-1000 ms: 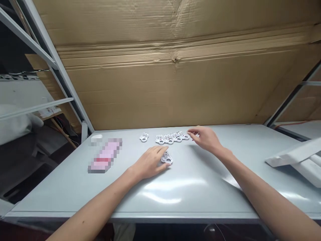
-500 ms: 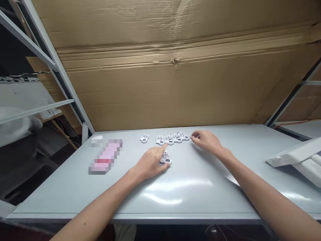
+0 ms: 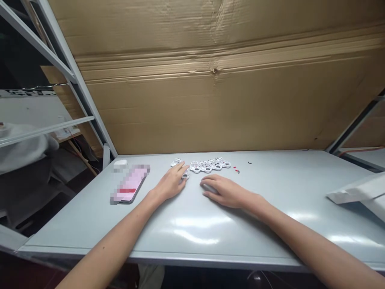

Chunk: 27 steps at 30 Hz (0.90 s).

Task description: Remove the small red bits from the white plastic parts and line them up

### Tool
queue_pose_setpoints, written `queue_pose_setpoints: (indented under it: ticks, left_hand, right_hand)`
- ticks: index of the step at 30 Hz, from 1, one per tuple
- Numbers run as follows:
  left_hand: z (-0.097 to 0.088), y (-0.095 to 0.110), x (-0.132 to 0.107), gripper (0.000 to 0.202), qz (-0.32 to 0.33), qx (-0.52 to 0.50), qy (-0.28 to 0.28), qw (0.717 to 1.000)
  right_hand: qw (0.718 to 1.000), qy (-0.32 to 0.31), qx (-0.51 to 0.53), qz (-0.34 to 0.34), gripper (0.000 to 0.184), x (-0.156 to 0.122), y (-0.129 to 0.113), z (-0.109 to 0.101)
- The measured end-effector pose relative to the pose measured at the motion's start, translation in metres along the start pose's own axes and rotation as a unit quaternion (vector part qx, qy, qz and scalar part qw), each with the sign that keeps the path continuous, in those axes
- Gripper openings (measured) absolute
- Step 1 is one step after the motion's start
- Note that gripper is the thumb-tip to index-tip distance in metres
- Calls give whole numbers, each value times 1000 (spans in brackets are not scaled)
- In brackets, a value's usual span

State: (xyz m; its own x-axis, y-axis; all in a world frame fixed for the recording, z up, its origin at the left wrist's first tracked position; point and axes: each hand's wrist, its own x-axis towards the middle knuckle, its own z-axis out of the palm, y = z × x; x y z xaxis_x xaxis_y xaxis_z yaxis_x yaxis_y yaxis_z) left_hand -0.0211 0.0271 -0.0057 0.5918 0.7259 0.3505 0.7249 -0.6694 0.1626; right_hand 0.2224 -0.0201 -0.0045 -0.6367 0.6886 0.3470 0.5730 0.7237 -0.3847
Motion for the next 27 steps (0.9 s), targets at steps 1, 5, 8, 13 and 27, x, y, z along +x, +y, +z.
queue_pose_setpoints:
  ticks: [1, 5, 8, 13, 27]
  left_hand:
    - [-3, 2, 0, 35, 6, 9, 4, 1000]
    - [-16, 16, -3, 27, -2, 37, -33, 999]
    - [-19, 23, -7, 25, -39, 56, -87, 994]
    - [-9, 15, -10, 50, -55, 38, -107, 992]
    - [3, -6, 0, 64, -46, -4, -123, 991]
  right_hand:
    - [1000, -4, -2, 2, 21, 0, 0, -1]
    - [1000, -17, -7, 8, 21, -1, 0, -6]
    - [1000, -26, -11, 11, 22, -2, -2, -8]
    - [998, -58, -22, 22, 24, -1, -4, -10]
    - [999, -35, -30, 12, 22, -3, -1, -7]
